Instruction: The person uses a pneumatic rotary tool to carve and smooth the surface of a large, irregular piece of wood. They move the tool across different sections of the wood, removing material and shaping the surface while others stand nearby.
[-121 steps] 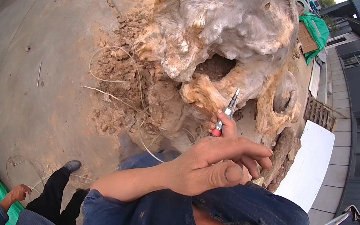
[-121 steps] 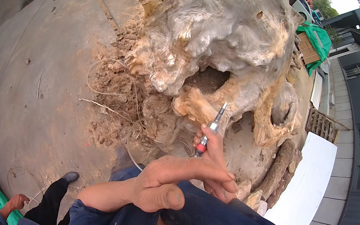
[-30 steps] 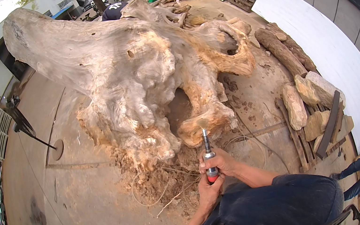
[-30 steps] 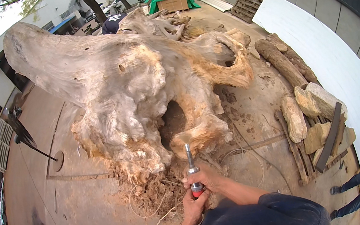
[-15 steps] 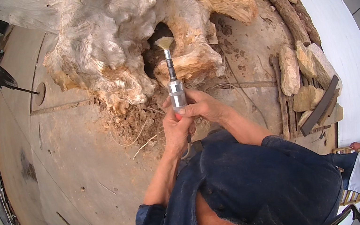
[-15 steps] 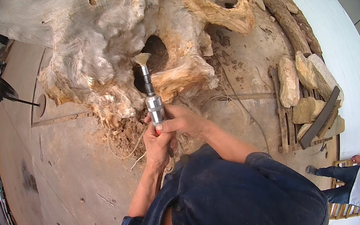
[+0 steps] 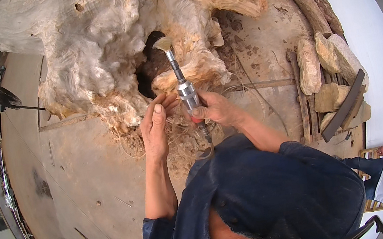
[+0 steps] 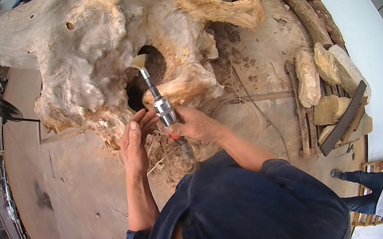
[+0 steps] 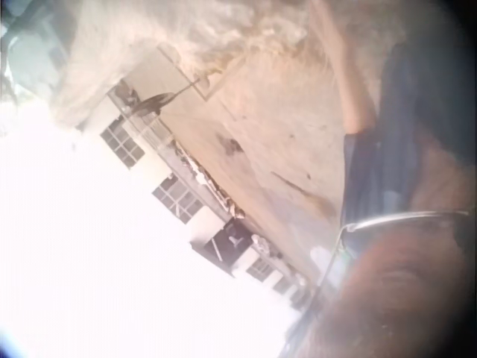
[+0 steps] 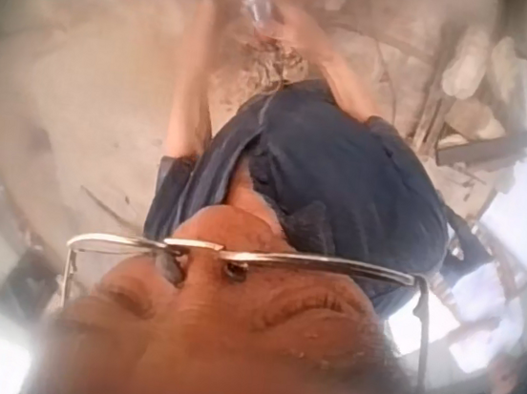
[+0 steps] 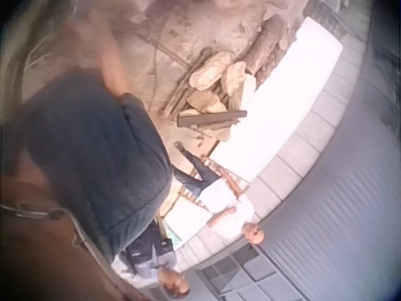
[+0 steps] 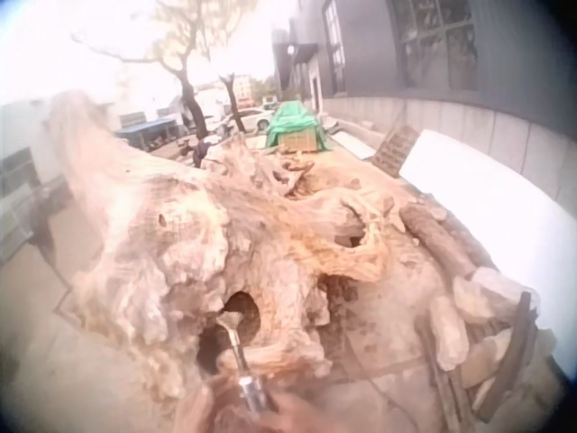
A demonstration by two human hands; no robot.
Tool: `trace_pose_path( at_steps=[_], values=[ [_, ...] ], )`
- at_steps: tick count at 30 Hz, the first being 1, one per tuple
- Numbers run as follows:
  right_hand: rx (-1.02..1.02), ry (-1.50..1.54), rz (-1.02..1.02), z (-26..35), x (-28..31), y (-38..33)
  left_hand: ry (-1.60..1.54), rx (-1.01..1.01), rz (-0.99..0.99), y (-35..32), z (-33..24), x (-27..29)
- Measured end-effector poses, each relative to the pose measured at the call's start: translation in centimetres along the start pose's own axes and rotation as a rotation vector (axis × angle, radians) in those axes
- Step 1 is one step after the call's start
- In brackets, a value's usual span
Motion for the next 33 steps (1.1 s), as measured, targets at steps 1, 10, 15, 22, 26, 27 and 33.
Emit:
trace_pose_path(
  at_steps=[1,10,15,22,26,27,33],
  values=[
    [-0.015,0.012,0.019,-0.2,0.1,-0.1,-0.121,0.054,0.02,0.5,0.4,-1.2],
    [-0.167,0.149,0.17,-2.9,1.0,-0.8,-0.469,0.13,0.323,0.3,0.9,-8.0],
    [-0.21,0.605,0.168,-1.8,1.1,-0.4,-0.481,0.196,0.273,0.3,1.0,-8.1],
    [-0.256,0.342,0.325,-2.1,-0.9,-0.7,-0.561,0.19,0.271,0.3,1.7,-7.5],
    [-0.464,0.413,0.332,-4.4,-2.5,-1.6,-0.532,0.162,0.34,0.1,0.6,-7.7],
    [-0.5,0.41,0.334,-4.3,-3.0,-1.9,-0.513,0.147,0.374,-0.1,-0.2,-7.9],
    [-0.482,0.246,0.191,-4.4,-3.8,-2.1,-0.379,0.195,0.196,-0.3,0.3,-6.3]
  ],
)
Point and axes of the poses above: each hand's wrist, its own y-axis towards the middle knuckle, its own x-axis out of the back of the hand, z = x × y, the point moved 10 cm from there along y, towards the middle knuckle, and after that the axes turned 15 degrees about -z, right-handed, at the moved point
